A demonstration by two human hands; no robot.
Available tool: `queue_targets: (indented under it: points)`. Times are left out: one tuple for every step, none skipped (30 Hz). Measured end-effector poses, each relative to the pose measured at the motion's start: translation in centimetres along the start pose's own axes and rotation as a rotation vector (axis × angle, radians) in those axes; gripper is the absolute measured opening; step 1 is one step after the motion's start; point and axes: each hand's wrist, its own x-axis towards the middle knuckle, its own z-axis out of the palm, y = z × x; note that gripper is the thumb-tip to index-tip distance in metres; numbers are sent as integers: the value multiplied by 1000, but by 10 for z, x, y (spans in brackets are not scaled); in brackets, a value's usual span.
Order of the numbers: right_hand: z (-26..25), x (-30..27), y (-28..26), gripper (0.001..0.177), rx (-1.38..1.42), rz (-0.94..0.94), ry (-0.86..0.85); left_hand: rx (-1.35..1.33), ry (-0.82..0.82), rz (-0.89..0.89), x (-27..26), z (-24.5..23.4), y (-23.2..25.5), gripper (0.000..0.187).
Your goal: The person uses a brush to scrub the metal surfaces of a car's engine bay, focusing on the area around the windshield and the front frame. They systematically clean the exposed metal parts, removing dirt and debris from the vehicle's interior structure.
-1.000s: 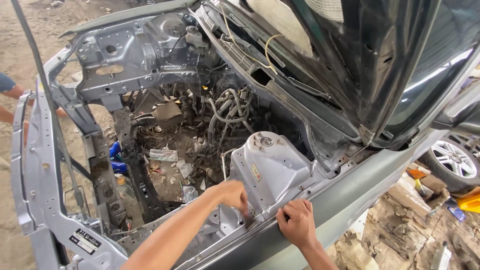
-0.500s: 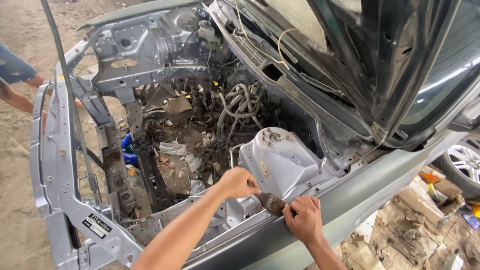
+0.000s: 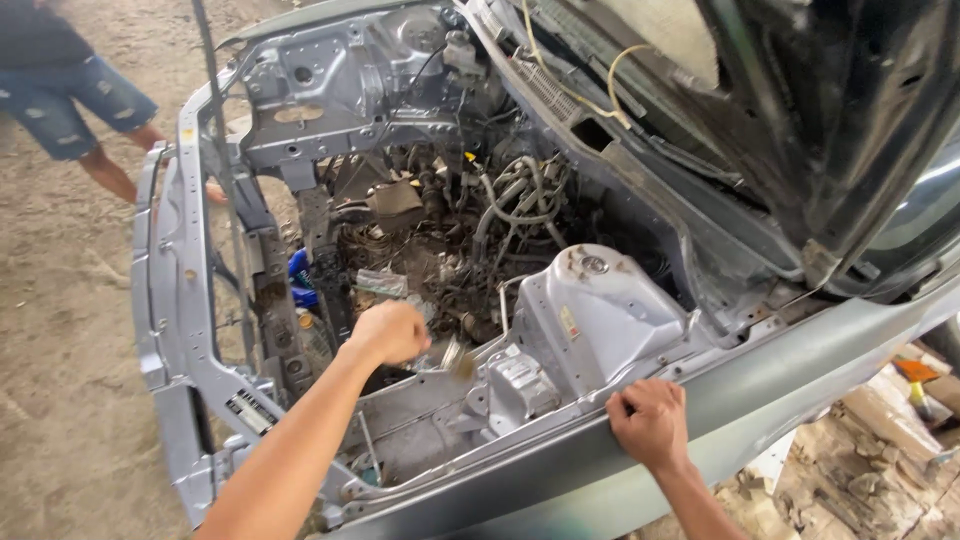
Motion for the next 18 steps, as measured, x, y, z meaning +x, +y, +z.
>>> queue_targets:
  points:
    - [5,-1,-1,40,6,4,-7,2,-8,-6,-2,6,0,22]
    - [5,-1,0,40,-23,65,-75,-176,24,22,-2,10,3,23]
    - [5,0,1,41,-52,126,-143,-354,55,48,-2,13,6,30]
    - [7,3,5,41,-60,120,-129,-356,67,59,-1,21,15,30]
    - [10,5,9,37,-112,193,-218,-500,38,92,0,28,23,34]
    - [12,2,8,37,-162,270,-317,-644,-1,117,-4,39,27,39]
    - [7,12,-5,37,-166,268,-314,-647,2,122,-12,44,34,39]
    - [4,24,-17,40,-258,321,-468,-753,-22,119,-18,47,42,44]
    - [0,36,-28,44,-350,375,-621,-860,-46,115,-24,50,51,51]
    - [-3,48,-52,44,-356,380,-609,-857,-44,130,-17,64,50,51]
    - [-5,60,-75,27,-293,406,-709,-876,17,208,-8,78,49,49]
    - [-8,67,-97,47,-225,436,-811,-893,71,285,-1,96,50,48]
    - [-2,74,-108,47,-232,447,-803,-889,65,299,19,109,50,48]
    - [4,73,-120,56,-189,236,-751,-835,220,389,33,128,49,43]
    - [12,72,-132,69,-144,25,-694,-778,374,478,48,149,48,39]
    - [23,68,-135,69,-148,40,-702,-781,356,482,40,146,45,39]
    - [35,63,-137,45,-179,-63,-613,-878,326,484,32,143,43,38]
    - [46,63,-136,22,-212,-172,-521,-978,301,485,26,137,44,38]
